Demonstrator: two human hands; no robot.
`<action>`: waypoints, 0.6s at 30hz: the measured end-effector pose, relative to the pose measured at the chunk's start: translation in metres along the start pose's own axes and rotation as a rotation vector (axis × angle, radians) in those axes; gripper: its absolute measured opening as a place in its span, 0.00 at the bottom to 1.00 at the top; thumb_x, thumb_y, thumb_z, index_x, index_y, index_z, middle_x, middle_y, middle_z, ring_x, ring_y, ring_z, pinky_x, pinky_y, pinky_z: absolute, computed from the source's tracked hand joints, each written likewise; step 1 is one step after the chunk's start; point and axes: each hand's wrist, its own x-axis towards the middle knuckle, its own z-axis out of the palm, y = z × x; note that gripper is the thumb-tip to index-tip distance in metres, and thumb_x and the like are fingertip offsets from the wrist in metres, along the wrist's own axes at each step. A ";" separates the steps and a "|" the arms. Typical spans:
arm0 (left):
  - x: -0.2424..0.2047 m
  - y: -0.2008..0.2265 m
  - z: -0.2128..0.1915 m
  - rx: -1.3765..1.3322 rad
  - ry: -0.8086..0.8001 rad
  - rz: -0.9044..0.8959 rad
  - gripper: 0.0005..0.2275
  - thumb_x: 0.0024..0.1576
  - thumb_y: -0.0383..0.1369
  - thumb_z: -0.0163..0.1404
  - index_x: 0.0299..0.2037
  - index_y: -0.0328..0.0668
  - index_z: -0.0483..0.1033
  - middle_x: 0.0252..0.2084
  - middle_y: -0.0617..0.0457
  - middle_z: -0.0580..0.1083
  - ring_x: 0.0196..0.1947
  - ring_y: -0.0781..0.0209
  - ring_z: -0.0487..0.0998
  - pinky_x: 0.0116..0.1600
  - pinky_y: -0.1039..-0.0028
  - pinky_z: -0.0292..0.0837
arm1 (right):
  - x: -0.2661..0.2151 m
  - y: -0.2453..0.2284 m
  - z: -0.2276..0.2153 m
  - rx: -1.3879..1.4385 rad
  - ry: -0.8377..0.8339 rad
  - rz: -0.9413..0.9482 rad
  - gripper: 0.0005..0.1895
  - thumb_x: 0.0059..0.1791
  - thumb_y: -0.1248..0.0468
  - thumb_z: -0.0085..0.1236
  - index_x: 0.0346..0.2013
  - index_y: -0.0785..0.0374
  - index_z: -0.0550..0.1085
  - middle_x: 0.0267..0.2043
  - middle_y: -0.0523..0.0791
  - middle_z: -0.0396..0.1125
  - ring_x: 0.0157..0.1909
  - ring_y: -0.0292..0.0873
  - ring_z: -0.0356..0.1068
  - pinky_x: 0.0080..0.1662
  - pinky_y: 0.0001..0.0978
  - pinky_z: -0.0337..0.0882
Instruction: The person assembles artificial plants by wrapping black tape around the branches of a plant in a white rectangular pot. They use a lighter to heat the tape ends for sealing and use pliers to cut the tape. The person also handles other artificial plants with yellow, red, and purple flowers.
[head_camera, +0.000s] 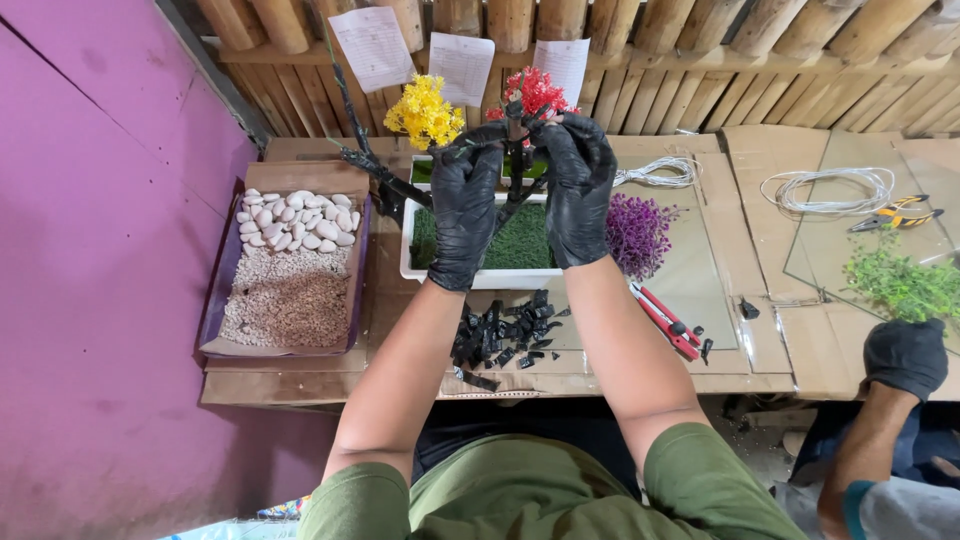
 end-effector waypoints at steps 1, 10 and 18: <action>0.001 0.001 0.000 0.014 -0.001 0.008 0.10 0.58 0.31 0.58 0.49 0.42 0.82 0.43 0.37 0.81 0.50 0.43 0.80 0.54 0.61 0.76 | 0.005 0.013 -0.002 0.052 0.031 0.030 0.03 0.49 0.71 0.64 0.37 0.66 0.78 0.31 0.50 0.75 0.32 0.38 0.73 0.35 0.28 0.75; 0.021 -0.010 -0.001 -0.142 -0.126 -0.096 0.07 0.62 0.34 0.56 0.48 0.48 0.83 0.43 0.42 0.82 0.52 0.48 0.81 0.59 0.56 0.74 | 0.012 0.044 -0.003 0.217 0.107 0.220 0.05 0.46 0.74 0.66 0.37 0.67 0.80 0.35 0.57 0.76 0.37 0.51 0.78 0.39 0.37 0.78; 0.023 -0.019 -0.001 -0.007 -0.120 -0.242 0.09 0.60 0.40 0.60 0.48 0.54 0.85 0.51 0.42 0.81 0.58 0.38 0.77 0.66 0.51 0.68 | 0.020 0.027 -0.005 0.239 0.109 0.452 0.05 0.46 0.78 0.65 0.36 0.70 0.79 0.32 0.59 0.74 0.38 0.63 0.78 0.36 0.43 0.78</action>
